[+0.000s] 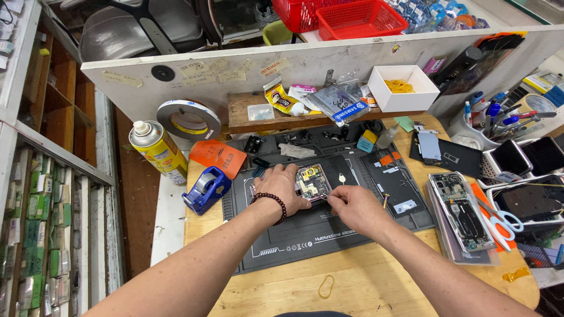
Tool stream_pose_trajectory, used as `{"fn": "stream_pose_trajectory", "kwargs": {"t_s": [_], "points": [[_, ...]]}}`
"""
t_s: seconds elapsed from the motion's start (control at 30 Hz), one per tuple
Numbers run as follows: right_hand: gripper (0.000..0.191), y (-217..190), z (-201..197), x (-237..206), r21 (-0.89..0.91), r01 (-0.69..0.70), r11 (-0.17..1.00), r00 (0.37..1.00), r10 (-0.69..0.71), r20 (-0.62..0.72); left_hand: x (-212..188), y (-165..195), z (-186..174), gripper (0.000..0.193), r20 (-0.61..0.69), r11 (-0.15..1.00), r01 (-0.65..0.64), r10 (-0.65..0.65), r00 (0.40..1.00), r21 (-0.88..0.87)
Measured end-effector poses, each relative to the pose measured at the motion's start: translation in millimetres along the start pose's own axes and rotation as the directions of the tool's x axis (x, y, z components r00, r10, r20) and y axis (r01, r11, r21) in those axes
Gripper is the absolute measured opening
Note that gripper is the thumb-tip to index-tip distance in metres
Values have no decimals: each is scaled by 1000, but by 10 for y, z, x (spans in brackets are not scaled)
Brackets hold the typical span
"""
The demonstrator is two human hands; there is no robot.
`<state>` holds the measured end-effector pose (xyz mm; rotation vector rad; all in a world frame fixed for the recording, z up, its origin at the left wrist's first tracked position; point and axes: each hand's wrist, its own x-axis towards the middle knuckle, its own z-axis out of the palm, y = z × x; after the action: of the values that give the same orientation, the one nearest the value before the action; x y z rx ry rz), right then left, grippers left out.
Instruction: The person assembles a smartphone by aligning the display module with the chassis, pressing it into place, and then using a screwdriver to secure internal components. The person repeatedly checks the fit and tightens screws to complete the assembly.
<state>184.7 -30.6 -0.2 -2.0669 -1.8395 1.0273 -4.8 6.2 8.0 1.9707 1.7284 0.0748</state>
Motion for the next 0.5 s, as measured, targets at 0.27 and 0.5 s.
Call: {"fn": "stream_pose_trajectory", "kwargs": {"t_s": [0.27, 0.5], "points": [[29, -22, -35, 19, -48, 17, 999, 999, -15, 32, -9, 20, -38, 96, 19, 1000, 5, -5, 1000, 4], [28, 19, 29, 100, 56, -18, 998, 1000, 18, 8, -67, 58, -78, 82, -13, 998, 59, -59, 998, -22]]}}
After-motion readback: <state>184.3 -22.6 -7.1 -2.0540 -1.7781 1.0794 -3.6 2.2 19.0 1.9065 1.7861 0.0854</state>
